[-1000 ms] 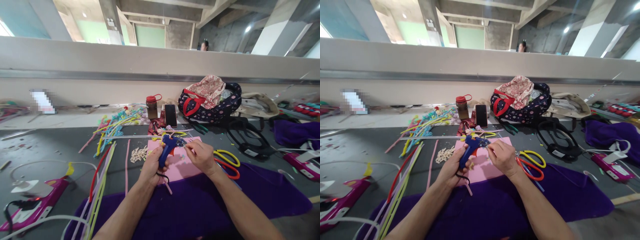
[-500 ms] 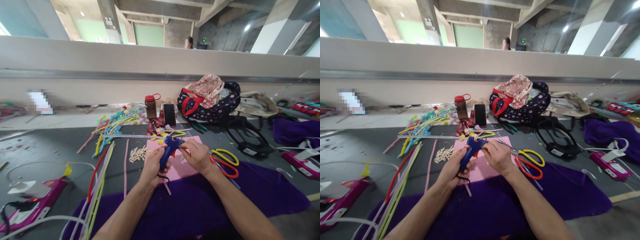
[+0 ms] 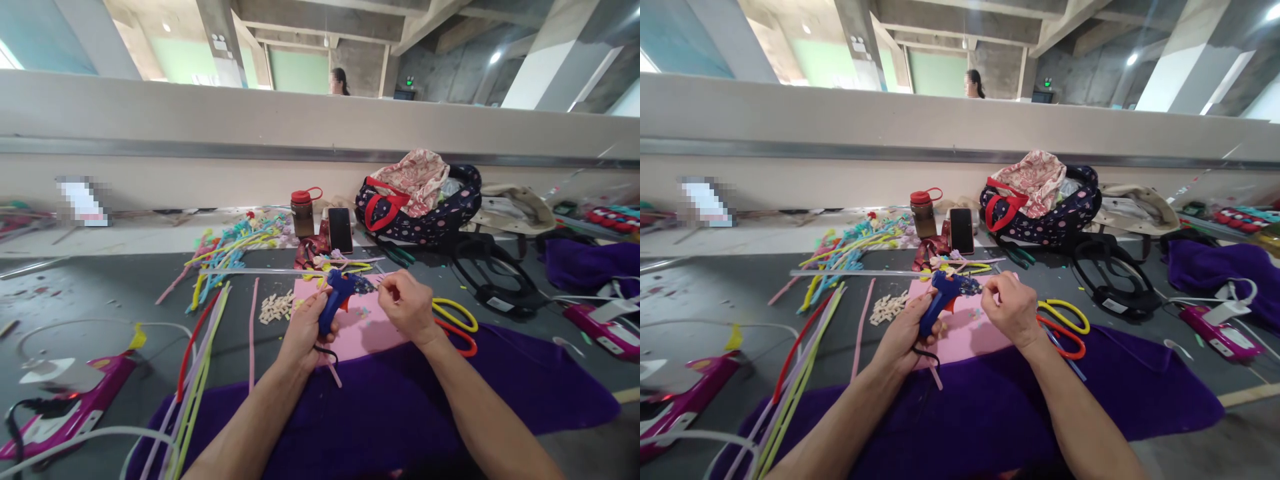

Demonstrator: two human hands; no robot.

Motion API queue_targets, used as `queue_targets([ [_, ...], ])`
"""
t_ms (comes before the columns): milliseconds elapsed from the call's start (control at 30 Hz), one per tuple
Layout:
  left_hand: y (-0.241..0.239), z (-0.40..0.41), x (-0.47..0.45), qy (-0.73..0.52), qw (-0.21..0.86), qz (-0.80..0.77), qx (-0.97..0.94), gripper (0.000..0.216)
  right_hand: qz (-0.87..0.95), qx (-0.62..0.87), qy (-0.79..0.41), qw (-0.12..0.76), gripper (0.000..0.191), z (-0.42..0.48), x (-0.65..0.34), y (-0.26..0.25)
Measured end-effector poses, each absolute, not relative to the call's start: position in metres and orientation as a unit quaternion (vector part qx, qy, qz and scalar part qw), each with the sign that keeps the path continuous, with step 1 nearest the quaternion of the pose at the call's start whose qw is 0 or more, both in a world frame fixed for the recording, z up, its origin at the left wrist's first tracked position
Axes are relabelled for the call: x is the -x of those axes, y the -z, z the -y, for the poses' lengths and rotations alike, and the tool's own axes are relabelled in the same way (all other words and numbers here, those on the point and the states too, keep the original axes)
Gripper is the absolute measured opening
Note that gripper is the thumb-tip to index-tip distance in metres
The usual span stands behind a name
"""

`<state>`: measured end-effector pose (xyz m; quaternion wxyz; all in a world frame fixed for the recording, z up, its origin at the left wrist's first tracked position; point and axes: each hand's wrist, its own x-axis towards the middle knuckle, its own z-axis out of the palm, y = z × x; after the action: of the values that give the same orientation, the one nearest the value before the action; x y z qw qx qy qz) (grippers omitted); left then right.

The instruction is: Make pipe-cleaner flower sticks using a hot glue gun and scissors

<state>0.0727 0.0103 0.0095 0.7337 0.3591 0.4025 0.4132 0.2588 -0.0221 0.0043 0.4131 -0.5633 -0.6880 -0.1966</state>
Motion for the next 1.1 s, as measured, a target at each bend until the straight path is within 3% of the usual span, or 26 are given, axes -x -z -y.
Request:
queue_targets([
  [267,-0.009,-0.010,-0.074,-0.410,0.741,-0.401,-0.348,0.027,0.743,0.512,0.187,0.389,0.011,0.022,-0.246,-0.002],
  [700,0.002,-0.009,-0.078,-0.407,0.723,-0.422,-0.365,0.023,0.736,0.546,0.231,0.326,0.018,0.016,-0.240,0.004],
  [900,-0.003,-0.010,-0.076,-0.403,0.720,-0.430,-0.367,0.027,0.716,0.563,0.147,0.386,0.011,0.019,-0.245,-0.002],
  [1100,-0.012,-0.019,-0.064,-0.426,0.724,-0.402,-0.366,0.028,0.656,0.583,-0.018,0.480,0.006,0.026,-0.262,-0.012],
])
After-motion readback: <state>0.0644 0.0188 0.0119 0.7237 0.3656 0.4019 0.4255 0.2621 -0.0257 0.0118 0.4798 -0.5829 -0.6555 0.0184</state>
